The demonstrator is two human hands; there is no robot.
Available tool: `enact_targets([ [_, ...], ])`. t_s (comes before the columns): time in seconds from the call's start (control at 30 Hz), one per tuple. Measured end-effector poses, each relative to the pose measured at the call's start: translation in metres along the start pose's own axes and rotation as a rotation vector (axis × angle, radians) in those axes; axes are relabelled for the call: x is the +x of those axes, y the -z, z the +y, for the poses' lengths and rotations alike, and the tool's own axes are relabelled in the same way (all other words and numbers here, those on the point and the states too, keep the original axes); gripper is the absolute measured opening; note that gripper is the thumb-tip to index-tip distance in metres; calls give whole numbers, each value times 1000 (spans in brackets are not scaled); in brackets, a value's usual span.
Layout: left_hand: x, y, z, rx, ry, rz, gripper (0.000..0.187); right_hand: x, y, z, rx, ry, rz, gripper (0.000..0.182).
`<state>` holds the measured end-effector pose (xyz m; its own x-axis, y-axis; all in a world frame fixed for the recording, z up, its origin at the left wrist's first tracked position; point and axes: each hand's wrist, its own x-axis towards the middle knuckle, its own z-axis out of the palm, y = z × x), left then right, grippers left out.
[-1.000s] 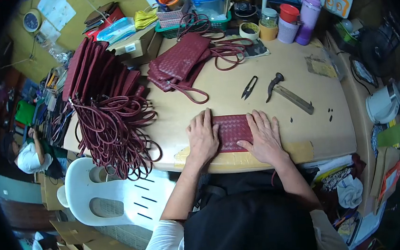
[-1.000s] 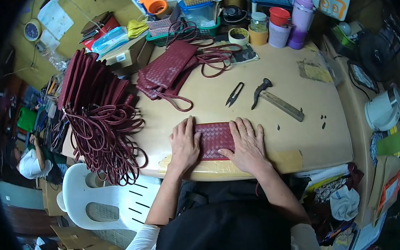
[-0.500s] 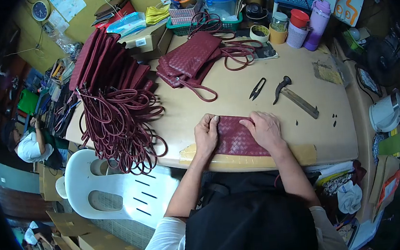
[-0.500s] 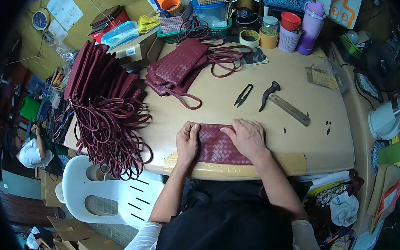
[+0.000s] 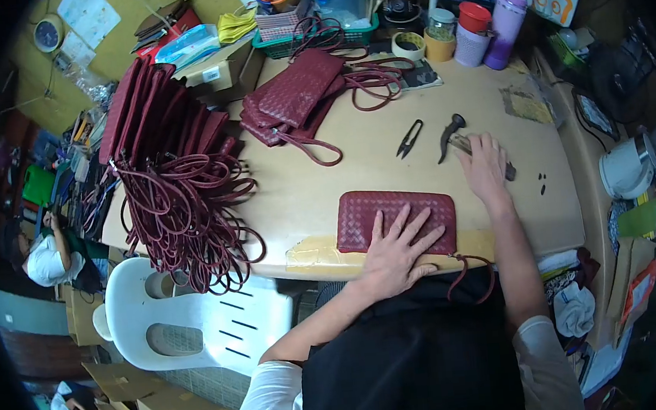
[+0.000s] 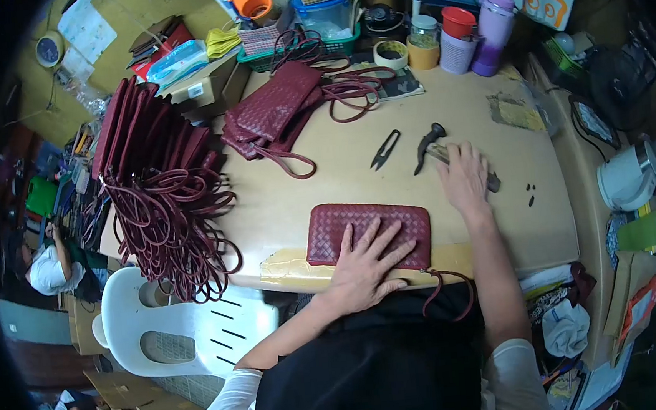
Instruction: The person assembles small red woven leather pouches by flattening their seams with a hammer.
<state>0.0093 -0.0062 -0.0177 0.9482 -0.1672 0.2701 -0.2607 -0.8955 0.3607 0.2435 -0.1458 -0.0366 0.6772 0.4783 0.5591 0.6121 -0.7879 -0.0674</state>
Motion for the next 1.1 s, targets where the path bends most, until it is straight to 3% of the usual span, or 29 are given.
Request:
enact_targets([
  [0.03, 0, -4, 0, -9, -17, -7, 60, 0, 0, 5, -41, -23, -148, 36],
  [0.07, -1, -6, -1, 27, 1, -70, 61, -1, 1, 11, -55, -41, -151, 36],
  [0.13, 1, -5, -4, 73, 11, -124, 63, 7, 25, 3, 265, -350, -428, 35],
  [0.17, 1, -5, -3, 68, 17, -132, 63, 3, 33, 3, 256, -366, -427, 35],
  [0.23, 2, -3, -2, 58, 13, -146, 63, -16, 47, 3, 941, -647, -612, 33],
  [0.27, 3, -4, -2, 75, 18, -143, 64, -26, 53, 4, 934, -655, -608, 33],
  [0.33, 4, -4, -1, 86, 16, -143, 65, -46, 64, 4, 711, -323, -698, 30],
  [0.47, 4, -5, -1, 74, 35, -143, 66, -55, 94, -17, 738, -432, -563, 31],
  [0.53, 3, -6, -1, 84, 38, -133, 68, -58, 101, -21, 397, -226, -529, 33],
  [0.57, 3, -6, 0, 83, 35, -130, 68, -52, 110, -20, 394, -226, -528, 33],
  [0.63, 4, -5, 1, 77, 54, -140, 69, -34, 129, -19, 185, -169, -713, 36],
  [0.73, 4, -5, 1, 74, 49, -136, 69, -35, 119, -23, 370, -205, -547, 38],
  [0.83, 4, -3, 1, 95, 40, -121, 68, -43, 96, -30, 294, -188, -653, 39],
  [0.93, 3, -5, 0, 32, 55, -112, 67, -18, 120, -33, 270, -100, -680, 40],
  [1.03, 2, -6, -1, 28, 53, -67, 66, -33, 90, -44, 484, -114, -493, 40],
  [1.1, 1, -6, -1, 17, 44, -35, 65, -28, 87, -46, 395, -58, -556, 40],
])
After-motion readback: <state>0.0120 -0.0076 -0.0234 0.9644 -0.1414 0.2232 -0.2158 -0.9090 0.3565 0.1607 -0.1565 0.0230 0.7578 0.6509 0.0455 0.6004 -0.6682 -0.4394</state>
